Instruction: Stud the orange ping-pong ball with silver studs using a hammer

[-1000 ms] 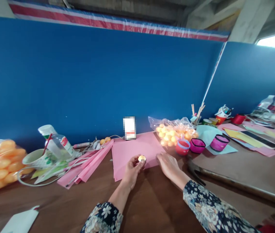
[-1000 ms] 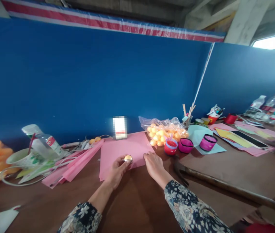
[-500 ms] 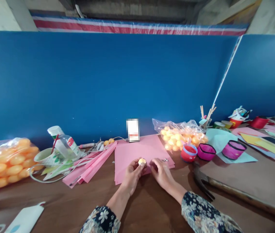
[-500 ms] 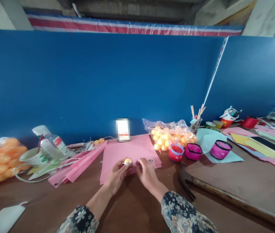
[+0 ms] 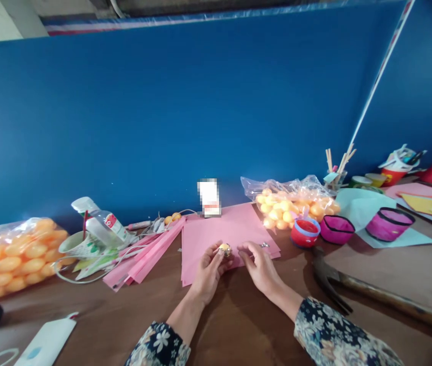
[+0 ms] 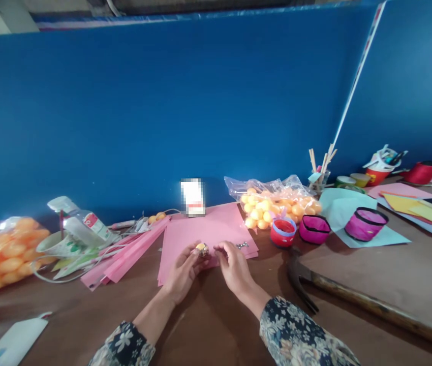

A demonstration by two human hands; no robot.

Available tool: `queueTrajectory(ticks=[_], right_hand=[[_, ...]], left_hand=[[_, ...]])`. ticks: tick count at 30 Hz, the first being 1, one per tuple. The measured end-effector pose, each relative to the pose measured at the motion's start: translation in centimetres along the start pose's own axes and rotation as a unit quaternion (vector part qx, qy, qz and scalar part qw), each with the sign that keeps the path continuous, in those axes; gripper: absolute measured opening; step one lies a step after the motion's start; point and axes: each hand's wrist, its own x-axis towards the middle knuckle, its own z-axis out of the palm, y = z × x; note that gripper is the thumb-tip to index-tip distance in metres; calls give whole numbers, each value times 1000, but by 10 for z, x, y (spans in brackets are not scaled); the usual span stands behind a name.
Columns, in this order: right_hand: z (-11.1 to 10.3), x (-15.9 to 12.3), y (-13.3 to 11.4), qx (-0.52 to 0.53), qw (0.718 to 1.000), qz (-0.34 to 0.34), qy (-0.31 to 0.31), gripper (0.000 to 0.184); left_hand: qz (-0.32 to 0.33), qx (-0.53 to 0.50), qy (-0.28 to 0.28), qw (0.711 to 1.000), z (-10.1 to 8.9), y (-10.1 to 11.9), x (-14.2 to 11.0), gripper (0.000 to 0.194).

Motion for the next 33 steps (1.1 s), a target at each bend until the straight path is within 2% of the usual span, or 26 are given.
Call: queueTrajectory(ticks=[5, 12, 17, 22, 29, 33], right_hand=[[-1, 1, -1, 10, 999, 44, -17, 14], [-3, 1, -7, 44, 997, 66, -8, 12], [-4, 1, -9, 80, 992, 98, -1, 14], [-3, 2, -8, 154, 976, 153, -15, 20], [0, 1, -15, 263, 940, 212, -43, 23], [1, -1, -15, 283, 933, 219, -48, 22]], left_hand=[[3, 11, -6, 1000, 2, 0, 0, 38], [-6, 2, -10, 1000, 2, 0, 0, 42], [15, 61, -19, 998, 2, 0, -1, 49], [36, 124, 1, 992, 2, -2, 1, 47], [33, 105, 18, 994, 4, -3, 2, 48], [36, 103, 24, 994, 3, -4, 2, 50]])
